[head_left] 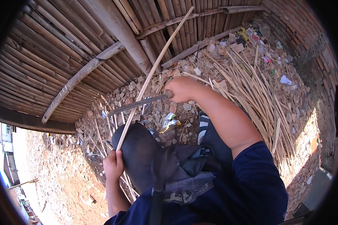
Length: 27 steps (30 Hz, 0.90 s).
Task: The person shaves a thin bamboo strip using a machete while sitting on the ground, removing outer layers to thin the material.
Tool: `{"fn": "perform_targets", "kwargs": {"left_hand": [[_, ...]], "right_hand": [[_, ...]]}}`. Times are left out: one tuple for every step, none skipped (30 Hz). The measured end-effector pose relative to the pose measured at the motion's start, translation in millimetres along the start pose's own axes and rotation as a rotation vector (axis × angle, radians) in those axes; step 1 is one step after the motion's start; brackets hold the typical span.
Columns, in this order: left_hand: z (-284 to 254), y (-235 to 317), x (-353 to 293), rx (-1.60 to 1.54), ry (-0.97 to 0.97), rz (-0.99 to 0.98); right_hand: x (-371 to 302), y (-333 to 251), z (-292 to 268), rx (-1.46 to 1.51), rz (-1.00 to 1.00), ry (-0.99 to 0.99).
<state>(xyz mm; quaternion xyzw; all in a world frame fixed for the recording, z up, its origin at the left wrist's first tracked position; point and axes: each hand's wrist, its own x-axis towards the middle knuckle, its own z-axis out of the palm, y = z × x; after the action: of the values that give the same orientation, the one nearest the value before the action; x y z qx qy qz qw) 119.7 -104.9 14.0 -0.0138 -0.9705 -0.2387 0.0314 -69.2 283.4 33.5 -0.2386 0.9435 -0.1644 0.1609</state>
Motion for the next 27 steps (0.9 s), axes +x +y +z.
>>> {"fn": "perform_targets", "kwargs": {"left_hand": [[0.7, 0.0, 0.3, -0.004, 0.000, 0.000], [2.0, -1.0, -0.5, -0.020, 0.008, -0.005], [3.3, -1.8, -0.8, -0.036, 0.016, -0.009], [4.3, -2.8, -1.0, -0.037, 0.016, -0.011], [5.7, -3.8, -0.9, -0.043, 0.026, -0.002], [6.7, -4.1, -0.6, -0.049, 0.036, 0.009], [6.5, -3.6, -0.5, -0.051, 0.036, 0.007], [5.8, -2.7, -0.9, -0.048, 0.037, 0.001], [5.9, -2.2, -1.3, -0.046, 0.037, -0.005], [5.6, -2.3, -2.3, -0.045, 0.032, -0.005], [4.2, -2.7, -2.6, -0.045, 0.020, -0.026], [2.8, -3.1, -3.3, -0.045, 0.009, -0.047], [1.2, -2.2, -3.8, -0.039, 0.009, -0.044], [0.3, -0.5, -5.8, -0.017, 0.022, -0.006], [-0.7, 1.2, -7.9, 0.006, 0.035, 0.031], [-2.2, 4.3, -8.3, 0.008, 0.035, 0.038], [-2.3, 8.6, -11.0, 0.018, 0.029, 0.041], [-2.8, 12.0, -12.0, 0.028, 0.022, 0.045], [-3.9, 14.4, -10.5, 0.069, 0.014, 0.023], [-5.1, 14.8, -8.9, 0.065, 0.011, 0.022], [-6.6, 13.8, -7.0, 0.070, -0.032, 0.019], [-8.2, 12.4, -6.0, 0.079, -0.072, 0.012], [-9.8, 12.4, -5.4, 0.095, -0.087, 0.000], [-8.6, 11.6, -6.6, 0.096, -0.089, -0.004], [-8.6, 10.5, -6.3, 0.071, -0.071, 0.006], [-8.1, 9.0, -6.1, 0.046, -0.054, 0.015], [-6.1, 6.8, -6.9, 0.054, -0.053, 0.016]], "right_hand": [[-0.7, 14.4, 1.0, 0.055, 0.037, 0.116], [-3.5, 24.1, -2.1, 0.109, 0.072, 0.230], [-7.1, 33.2, -6.4, 0.178, 0.098, 0.302], [-6.8, 36.0, -7.3, 0.177, 0.098, 0.300], [-6.6, 38.4, -7.7, 0.200, 0.137, 0.301], [-7.1, 39.9, -8.0, 0.222, 0.176, 0.303], [-7.9, 32.4, -8.3, 0.221, 0.176, 0.301], [-10.0, 16.0, -8.2, 0.186, 0.168, 0.247], [-11.1, 1.9, -8.8, 0.150, 0.159, 0.193], [-11.3, -8.1, -8.8, 0.154, 0.163, 0.190], [-9.7, -17.0, -8.4, 0.068, 0.107, 0.147], [-10.3, -22.0, -9.5, -0.018, 0.050, 0.103], [-12.8, -22.0, -16.5, -0.004, 0.055, 0.086], [-12.2, -14.6, -16.1, 0.001, 0.055, 0.090], [-10.3, -2.6, -12.8, 0.052, 0.077, 0.156], [-7.3, 11.0, -10.6, 0.100, 0.104, 0.224], [-2.8, 23.7, -10.2, 0.144, 0.151, 0.235], [-2.5, 33.1, -5.9, 0.141, 0.158, 0.234], [-3.9, 34.7, -6.3, 0.128, 0.177, 0.229], [-5.6, 35.6, -6.5, 0.115, 0.197, 0.224], [-7.7, 34.1, -4.9, 0.112, 0.200, 0.220], [-10.6, 20.1, -8.2, 0.095, 0.217, 0.169], [-12.5, 7.2, -9.1, 0.081, 0.234, 0.119], [-12.6, -3.0, -6.9, 0.082, 0.232, 0.116], [-12.2, -13.3, -5.2, 0.063, 0.158, 0.088], [-9.9, -20.0, -4.1, 0.043, 0.084, 0.060], [-6.6, -23.3, -3.1, 0.008, 0.056, 0.024]]}}
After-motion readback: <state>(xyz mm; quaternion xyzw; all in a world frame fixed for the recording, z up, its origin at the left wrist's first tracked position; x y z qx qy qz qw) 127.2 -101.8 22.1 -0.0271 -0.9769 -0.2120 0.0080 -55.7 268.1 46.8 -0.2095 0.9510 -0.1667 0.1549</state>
